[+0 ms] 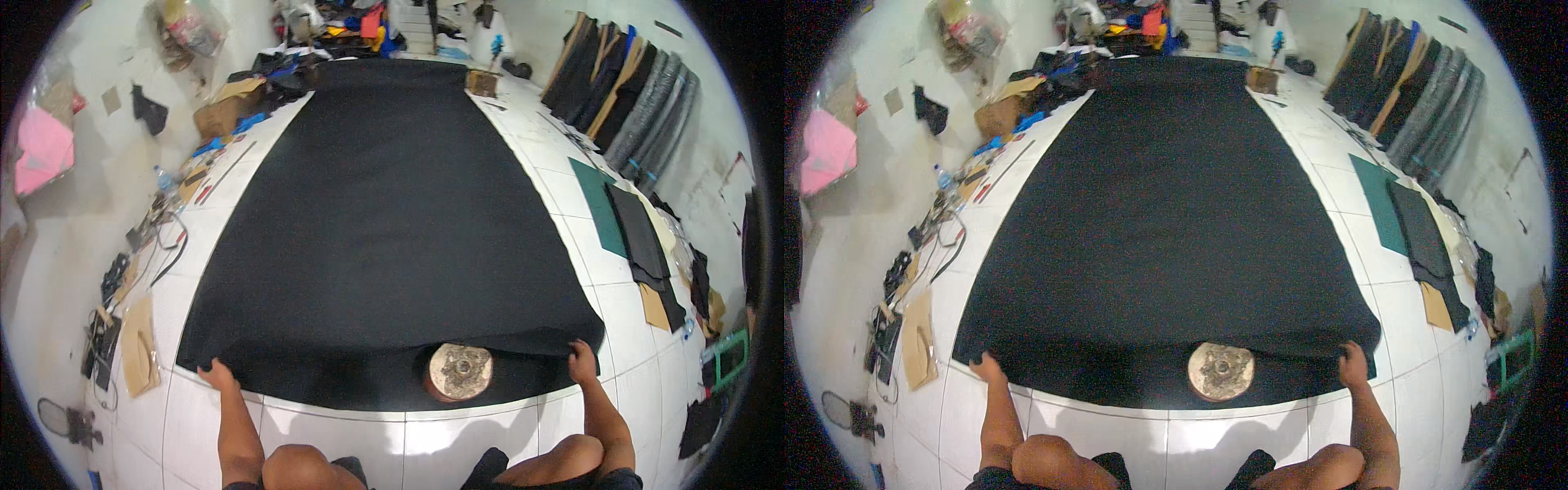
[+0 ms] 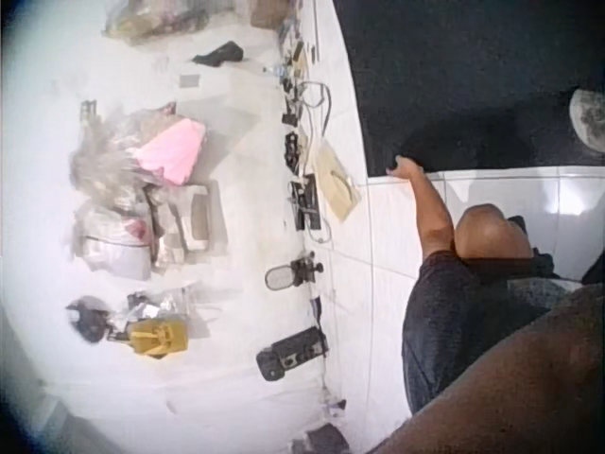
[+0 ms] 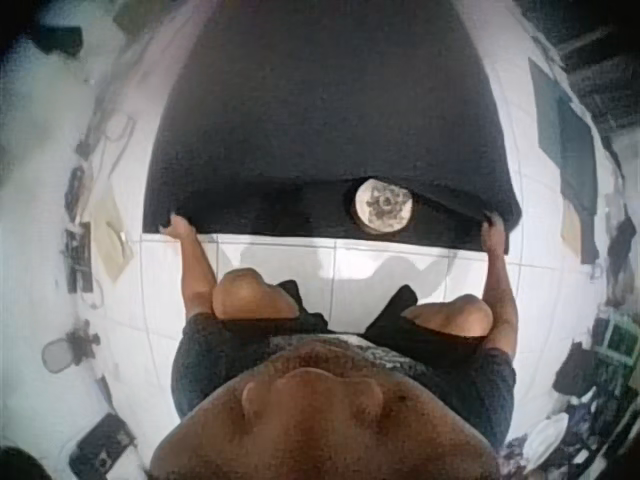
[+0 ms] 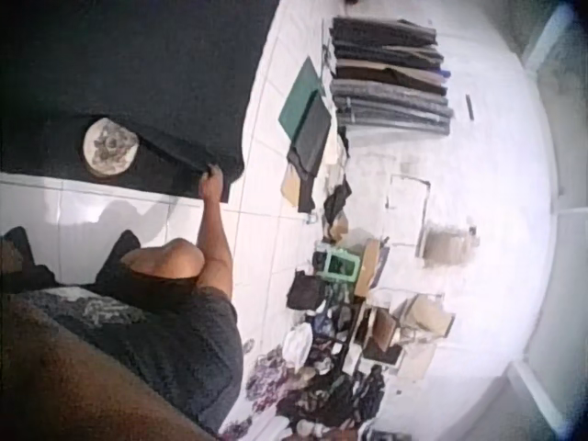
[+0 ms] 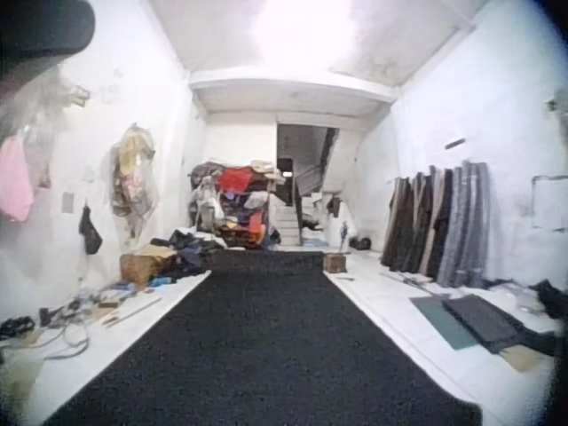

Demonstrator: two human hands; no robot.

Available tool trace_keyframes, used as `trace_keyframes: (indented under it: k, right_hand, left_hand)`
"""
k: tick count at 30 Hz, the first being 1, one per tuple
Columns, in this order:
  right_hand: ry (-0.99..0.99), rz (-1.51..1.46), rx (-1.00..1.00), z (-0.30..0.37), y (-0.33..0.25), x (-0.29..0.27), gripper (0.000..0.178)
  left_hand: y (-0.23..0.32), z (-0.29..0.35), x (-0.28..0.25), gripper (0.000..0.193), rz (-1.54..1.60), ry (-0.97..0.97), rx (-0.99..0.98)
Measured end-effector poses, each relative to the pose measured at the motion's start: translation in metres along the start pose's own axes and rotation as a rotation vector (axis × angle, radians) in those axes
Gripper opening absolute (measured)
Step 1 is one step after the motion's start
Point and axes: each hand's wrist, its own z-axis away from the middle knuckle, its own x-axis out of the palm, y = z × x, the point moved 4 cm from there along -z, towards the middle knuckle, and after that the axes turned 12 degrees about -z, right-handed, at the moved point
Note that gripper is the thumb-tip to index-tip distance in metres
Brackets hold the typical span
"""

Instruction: The person cuts a large piece of black fabric using shears on a tiled floor and سپس folds the material.

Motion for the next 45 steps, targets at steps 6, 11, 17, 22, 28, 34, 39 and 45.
trace_keyframes:
  k: [6,11,17,22,28,34,39,45]
  right_hand:
    - [-0.148,0.066,0.037,-0.025,-0.039,0.019,0.046]
    - [-0.224,0.218,0.243,-0.031,-0.034,0.005,0.049]
    - [-0.348,0.368,0.224,-0.024,-0.151,0.014,0.054]
    - [-0.601,-0.091,-0.327,0.007,-0.291,0.071,0.055]
    - [-0.648,0.14,-0.663,0.014,-0.307,0.11,0.045]
    - [-0.648,0.166,-0.735,0.022,-0.288,0.109,0.033]
    - [-0.644,0.002,-0.737,0.081,-0.282,0.089,0.036]
    - [-0.849,-0.019,-0.554,0.131,-0.263,0.091,0.045]
  left_hand:
    - [-0.07,0.053,0.058,0.033,0.357,-0.728,-0.389]
    - [-0.05,0.175,0.078,0.047,-0.023,-1.135,-0.308]
    - [-0.047,0.175,0.086,0.042,-0.034,-1.145,-0.339]
    - [-0.08,0.181,0.097,0.04,0.016,-1.105,-0.462]
    - [-0.077,0.179,0.099,0.043,-0.059,-1.176,-0.405]
    - [-0.076,0.191,0.097,0.05,-0.062,-1.263,-0.359]
    - [-0.092,0.182,0.088,0.051,-0.083,-1.156,-0.292]
    - [-0.1,0.178,0.084,0.046,-0.015,-1.102,-0.277]
